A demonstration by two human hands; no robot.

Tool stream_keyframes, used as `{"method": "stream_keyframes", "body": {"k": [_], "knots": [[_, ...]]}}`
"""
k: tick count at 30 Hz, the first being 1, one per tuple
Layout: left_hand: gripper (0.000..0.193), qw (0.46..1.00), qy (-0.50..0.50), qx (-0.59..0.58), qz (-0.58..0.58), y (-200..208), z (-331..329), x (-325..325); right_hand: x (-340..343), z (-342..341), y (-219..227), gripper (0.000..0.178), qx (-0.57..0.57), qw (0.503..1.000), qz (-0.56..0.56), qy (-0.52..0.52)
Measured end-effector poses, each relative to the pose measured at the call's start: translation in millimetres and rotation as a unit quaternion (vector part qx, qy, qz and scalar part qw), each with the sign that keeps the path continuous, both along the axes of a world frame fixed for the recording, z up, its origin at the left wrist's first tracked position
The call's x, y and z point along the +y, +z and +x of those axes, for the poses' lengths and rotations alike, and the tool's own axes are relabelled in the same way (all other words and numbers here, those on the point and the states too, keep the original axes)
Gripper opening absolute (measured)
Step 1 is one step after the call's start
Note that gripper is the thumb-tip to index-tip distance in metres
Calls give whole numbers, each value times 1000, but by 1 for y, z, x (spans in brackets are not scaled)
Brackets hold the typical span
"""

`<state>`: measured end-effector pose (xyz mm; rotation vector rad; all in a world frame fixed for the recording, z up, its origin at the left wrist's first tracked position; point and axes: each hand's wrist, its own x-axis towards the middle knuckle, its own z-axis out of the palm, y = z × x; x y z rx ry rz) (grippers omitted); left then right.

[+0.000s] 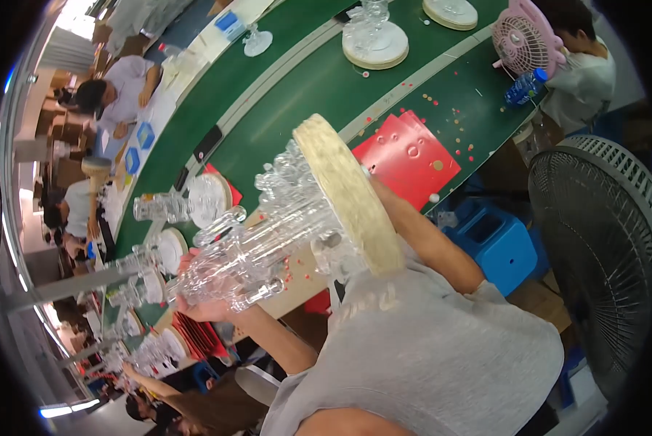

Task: Assembling and packaging light fixture components on a factory assembly line.

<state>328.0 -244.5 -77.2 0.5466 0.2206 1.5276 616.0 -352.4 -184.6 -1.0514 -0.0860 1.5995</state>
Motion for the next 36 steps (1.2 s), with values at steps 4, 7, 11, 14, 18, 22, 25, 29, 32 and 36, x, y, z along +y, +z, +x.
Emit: {"method": "stream_keyframes", "body": {"k": [4, 7, 11, 14, 18, 22, 25, 29, 32, 36], "knots": [[71, 981, -195, -16, -11, -54, -18, -28, -6, 7, 16, 61, 15, 989, 72, -127], [69, 974, -127, 20, -184, -100, 3, -58, -36, 23, 10, 55, -12, 994, 68, -79], [64, 885, -142, 17, -443, -153, 44, -96, -60, 59, -4, 52, -182, 977, 52, -102], [62, 850, -243, 3, -467, -186, 63, -115, -74, 85, 2, 50, -213, 969, 15, -126], [67, 835, -334, 110, -423, -184, 87, -120, -71, 73, 48, 47, -242, 969, -16, -57], [55, 871, -372, 124, -296, -212, 42, -117, -43, 29, 57, 41, -317, 948, 26, -12], [56, 897, -119, 368, -211, -151, 39, -126, -26, 9, 67, 38, -331, 935, 104, -70], [56, 906, 138, 381, -117, -38, 55, -121, -2, -26, 80, 35, -386, 894, 201, -107], [48, 524, 228, 780, 256, 2, 48, -126, 5, -39, 98, 32, -643, 710, 287, -29], [46, 683, 224, 682, 134, -12, 42, -100, -5, -80, 121, 32, -696, 622, 339, 119]]}}
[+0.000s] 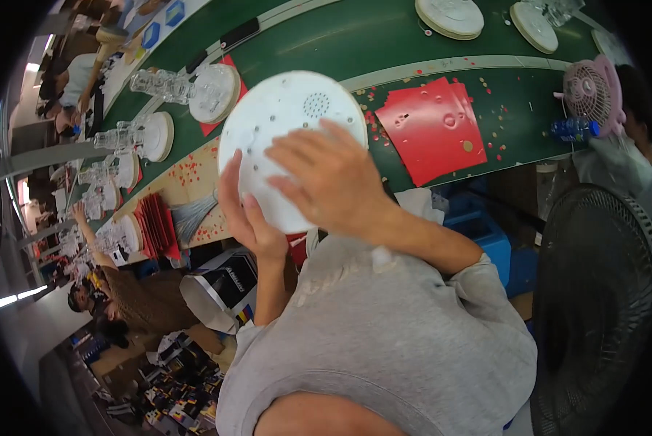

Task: Assembling and packaging light fixture components on a factory assembly line.

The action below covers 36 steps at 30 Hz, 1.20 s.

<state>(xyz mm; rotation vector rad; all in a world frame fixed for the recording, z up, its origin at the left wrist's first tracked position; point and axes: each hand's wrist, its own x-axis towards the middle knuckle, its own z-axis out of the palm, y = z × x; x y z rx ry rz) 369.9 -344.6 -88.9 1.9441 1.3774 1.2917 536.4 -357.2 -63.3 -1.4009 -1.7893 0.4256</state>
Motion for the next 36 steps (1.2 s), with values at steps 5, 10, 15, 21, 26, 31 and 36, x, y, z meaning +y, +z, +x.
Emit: {"method": "stream_keyframes", "body": {"k": [5, 10, 15, 21, 26, 31, 36], "knots": [[45, 980, -47, -179, -69, -8, -11, 40, -8, -34, 3, 68, -136, 990, -22, 43], [44, 979, -75, -175, -75, -14, -30, 64, -5, -35, 3, 76, -172, 977, 25, 123], [39, 984, 5, -170, -60, -7, -22, 62, 2, -35, 2, 78, -89, 979, 60, 172], [13, 987, 146, -26, -63, 2, -38, -6, 7, -34, 0, 71, -8, 989, 79, 124], [13, 973, 60, -116, -188, 8, -2, -33, 7, -36, -6, 75, 46, 990, 95, 91], [13, 908, 110, -301, -269, 15, 18, -31, 8, -31, -10, 60, 86, 986, 98, 107], [24, 886, 42, -358, -291, 9, -3, -35, -18, 8, -39, 48, 134, 957, 258, 12]]}}
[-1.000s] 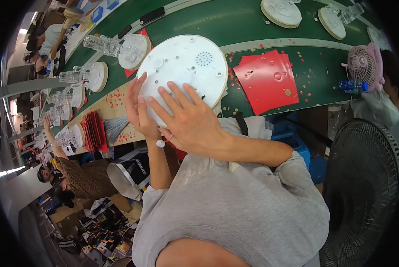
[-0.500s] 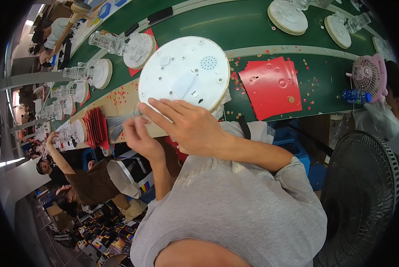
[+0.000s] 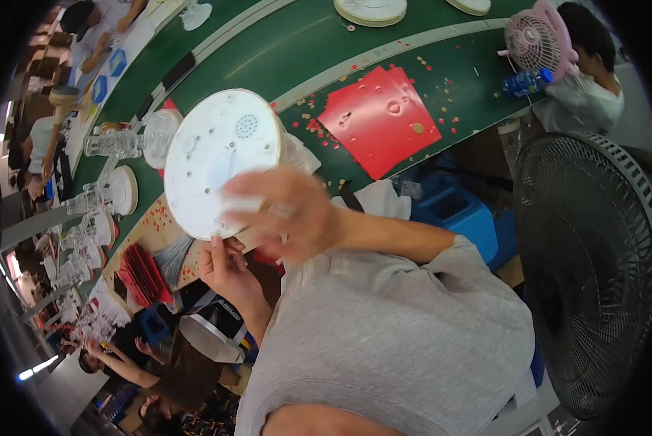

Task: Assembling and packaging light fixture components on a factory assembly line.

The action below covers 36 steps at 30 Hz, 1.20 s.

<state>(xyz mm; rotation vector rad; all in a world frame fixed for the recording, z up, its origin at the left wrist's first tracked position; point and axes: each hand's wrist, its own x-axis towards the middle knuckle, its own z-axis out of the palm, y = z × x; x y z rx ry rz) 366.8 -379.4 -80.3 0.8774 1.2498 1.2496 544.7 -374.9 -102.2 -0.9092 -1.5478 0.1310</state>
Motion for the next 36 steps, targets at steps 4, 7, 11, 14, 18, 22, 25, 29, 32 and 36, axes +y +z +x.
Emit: {"method": "stream_keyframes", "body": {"k": [4, 7, 11, 14, 18, 22, 25, 29, 32, 36], "knots": [[31, 998, 23, 60, -8, -2, 9, 9, -4, 63, -90, 73, 48, 929, -251, -268], [34, 998, 38, 58, 10, -4, 8, 17, -17, 82, -194, 86, -155, 799, -440, -380], [35, 996, 13, 81, 20, -2, 9, 20, -36, 90, -249, 94, -239, 761, -493, -348], [35, 996, 8, 84, 19, -2, 11, 20, -39, 89, -253, 90, -254, 754, -483, -366], [33, 995, 6, 94, 17, -2, 10, 19, -37, 92, -221, 70, -279, 760, -475, -344], [31, 996, 11, 90, 19, -5, 6, 18, -30, 126, -147, 36, -240, 827, -301, -409], [30, 996, 1, 79, 28, -6, 11, 18, -38, 167, -63, 19, -198, 798, -250, -512], [32, 997, 19, 69, 19, -3, 15, 16, -28, 171, 7, 49, 90, 805, -105, -577], [31, 999, 9, 45, -19, -1, 19, 15, -15, 168, 27, 41, 225, 854, 36, -467], [29, 999, 4, 39, 8, -7, 18, 10, -3, 135, 30, 47, 434, 883, -84, -161]]}}
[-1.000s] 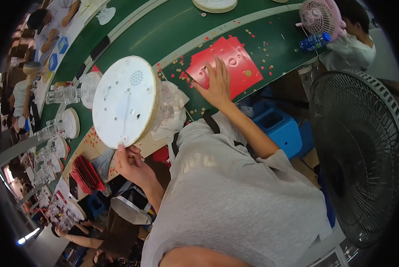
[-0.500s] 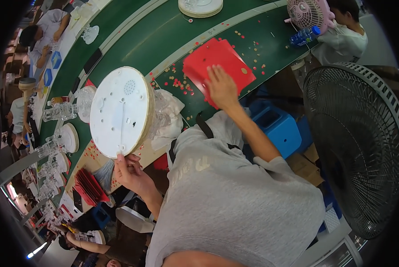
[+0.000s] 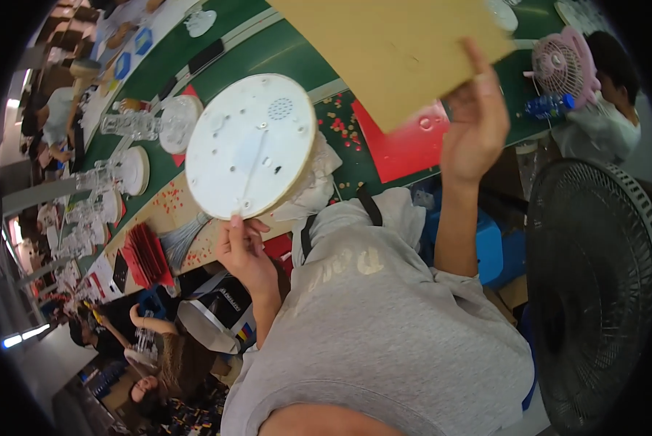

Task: Assembling and packaging light fixture components on a factory assembly line.

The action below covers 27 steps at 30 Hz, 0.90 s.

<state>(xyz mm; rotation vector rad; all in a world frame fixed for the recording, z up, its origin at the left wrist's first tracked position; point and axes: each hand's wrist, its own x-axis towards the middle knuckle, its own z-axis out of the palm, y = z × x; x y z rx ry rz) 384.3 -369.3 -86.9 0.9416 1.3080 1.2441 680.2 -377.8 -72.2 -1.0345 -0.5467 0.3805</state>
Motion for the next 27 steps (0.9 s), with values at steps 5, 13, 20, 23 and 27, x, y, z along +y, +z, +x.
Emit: {"method": "stream_keyframes", "body": {"k": [5, 13, 20, 23, 27], "knots": [[30, 1000, -8, -12, 21, -6, 0, -4, 20, -58, -13, 41, -83, 984, -108, 115], [51, 992, 78, -96, -21, -22, -7, -16, 21, -68, -12, 42, -580, 795, -24, 176], [61, 984, -4, -179, -20, -16, -15, -21, 7, -73, 10, 41, -657, 721, -85, 206], [55, 996, 13, -82, 22, -17, -10, -17, 16, -76, 8, 36, -628, 744, -29, 226], [46, 998, 16, -68, 12, -19, -14, -15, 17, -75, -6, 38, -620, 742, -61, 247]]}}
